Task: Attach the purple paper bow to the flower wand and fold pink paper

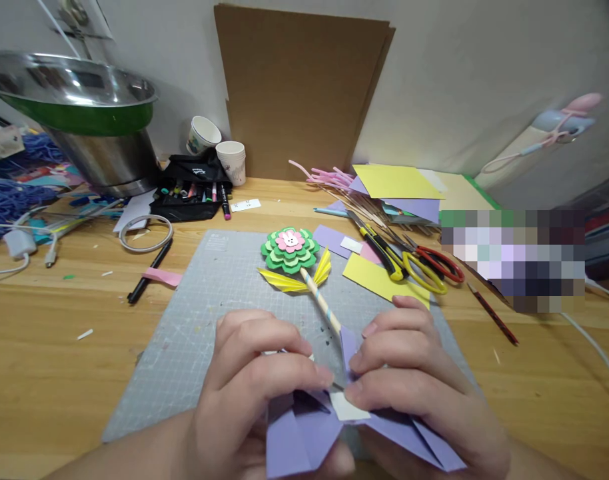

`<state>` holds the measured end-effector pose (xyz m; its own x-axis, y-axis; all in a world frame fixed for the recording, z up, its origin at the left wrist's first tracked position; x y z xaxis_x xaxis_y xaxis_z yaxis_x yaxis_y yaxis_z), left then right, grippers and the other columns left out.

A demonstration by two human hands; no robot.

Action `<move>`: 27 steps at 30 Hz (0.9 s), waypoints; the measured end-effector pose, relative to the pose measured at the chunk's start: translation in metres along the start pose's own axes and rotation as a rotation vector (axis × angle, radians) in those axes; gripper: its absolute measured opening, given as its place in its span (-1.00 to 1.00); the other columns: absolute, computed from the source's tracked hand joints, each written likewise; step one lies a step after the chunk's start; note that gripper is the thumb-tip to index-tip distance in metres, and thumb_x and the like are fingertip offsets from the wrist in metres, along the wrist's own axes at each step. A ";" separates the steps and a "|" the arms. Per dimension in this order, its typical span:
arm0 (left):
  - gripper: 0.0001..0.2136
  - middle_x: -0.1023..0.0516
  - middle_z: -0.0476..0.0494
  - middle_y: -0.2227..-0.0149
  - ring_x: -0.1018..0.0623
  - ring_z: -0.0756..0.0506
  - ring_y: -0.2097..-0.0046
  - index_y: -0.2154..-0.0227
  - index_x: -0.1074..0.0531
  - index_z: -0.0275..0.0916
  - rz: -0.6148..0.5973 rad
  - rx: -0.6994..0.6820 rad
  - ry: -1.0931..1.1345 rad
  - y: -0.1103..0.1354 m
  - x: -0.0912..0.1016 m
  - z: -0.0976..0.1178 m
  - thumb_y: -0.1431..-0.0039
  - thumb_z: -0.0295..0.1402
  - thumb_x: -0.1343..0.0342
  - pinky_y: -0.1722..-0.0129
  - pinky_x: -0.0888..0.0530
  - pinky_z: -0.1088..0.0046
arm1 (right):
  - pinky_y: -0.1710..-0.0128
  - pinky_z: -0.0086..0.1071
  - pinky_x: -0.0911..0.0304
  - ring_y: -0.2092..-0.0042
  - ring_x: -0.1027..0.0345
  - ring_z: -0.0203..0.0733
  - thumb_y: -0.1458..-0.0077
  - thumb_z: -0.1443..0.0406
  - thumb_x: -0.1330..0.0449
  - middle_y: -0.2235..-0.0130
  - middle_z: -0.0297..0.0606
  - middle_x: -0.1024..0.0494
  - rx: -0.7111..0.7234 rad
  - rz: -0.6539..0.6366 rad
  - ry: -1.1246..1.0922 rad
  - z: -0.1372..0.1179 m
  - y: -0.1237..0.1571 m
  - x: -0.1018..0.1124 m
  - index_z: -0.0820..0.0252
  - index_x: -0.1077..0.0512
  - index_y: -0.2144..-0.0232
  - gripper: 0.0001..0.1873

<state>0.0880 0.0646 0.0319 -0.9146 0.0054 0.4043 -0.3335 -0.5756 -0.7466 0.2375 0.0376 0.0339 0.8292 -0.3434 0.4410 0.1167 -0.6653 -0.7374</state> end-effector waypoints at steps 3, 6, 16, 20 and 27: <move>-0.64 -0.42 -0.11 0.33 -0.41 -0.12 0.28 0.22 -0.46 -0.15 0.097 0.141 0.189 0.005 0.007 -0.015 -0.03 -0.01 -0.20 0.27 -0.39 0.33 | 0.00 -0.02 -0.09 0.33 -0.36 -0.13 -0.17 0.39 -0.10 0.49 -0.31 -0.49 0.022 0.098 0.044 -0.001 0.000 0.009 0.09 -0.43 0.47 -0.81; -0.61 -0.45 -0.14 0.26 -0.41 -0.14 0.20 0.20 -0.52 -0.14 0.179 0.409 0.528 0.010 0.009 -0.043 -0.01 0.02 -0.20 0.17 -0.40 0.34 | -0.01 0.01 -0.11 0.33 -0.36 -0.12 -0.14 0.37 -0.13 0.47 -0.30 -0.49 0.059 0.095 0.090 -0.001 0.000 0.011 0.09 -0.44 0.45 -0.85; -0.80 -0.38 0.08 0.60 -0.34 0.10 0.53 0.60 -0.46 -0.24 0.295 0.912 1.007 0.006 0.001 -0.087 0.15 -0.36 -0.40 0.52 -0.33 0.64 | -0.05 -0.04 -0.03 0.30 -0.36 -0.14 -0.09 0.41 -0.16 0.44 -0.32 -0.54 0.190 0.002 0.108 -0.003 -0.001 0.006 0.13 -0.46 0.41 -0.89; -0.80 -0.47 0.05 0.60 -0.43 0.10 0.53 0.63 -0.50 -0.25 0.372 0.913 0.887 0.008 0.019 -0.093 0.26 -0.37 -0.45 0.52 -0.40 0.64 | -0.06 -0.04 -0.02 0.31 -0.38 -0.16 -0.05 0.42 -0.14 0.43 -0.35 -0.54 0.190 0.004 0.101 -0.004 0.000 0.004 0.11 -0.45 0.39 -0.87; -0.74 -0.64 -0.06 0.45 -0.60 0.00 0.41 0.36 -0.63 -0.21 0.481 0.966 0.602 0.037 0.062 -0.092 0.22 -0.44 -0.42 0.37 -0.58 0.57 | 0.02 -0.06 -0.05 0.30 -0.37 -0.16 -0.01 0.46 -0.16 0.40 -0.33 -0.53 0.173 -0.013 0.063 -0.003 0.001 0.003 0.11 -0.45 0.37 -0.83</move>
<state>-0.0020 0.1187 -0.0189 -0.9423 -0.1451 -0.3015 0.1373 -0.9894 0.0471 0.2390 0.0342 0.0362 0.7918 -0.3800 0.4781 0.2241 -0.5475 -0.8063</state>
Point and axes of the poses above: each hand's wrist, its own y-axis away from the middle knuckle, its own x-axis out of the back of the hand, z = x × y, the point moved 7 cm from there along -y, towards the middle knuckle
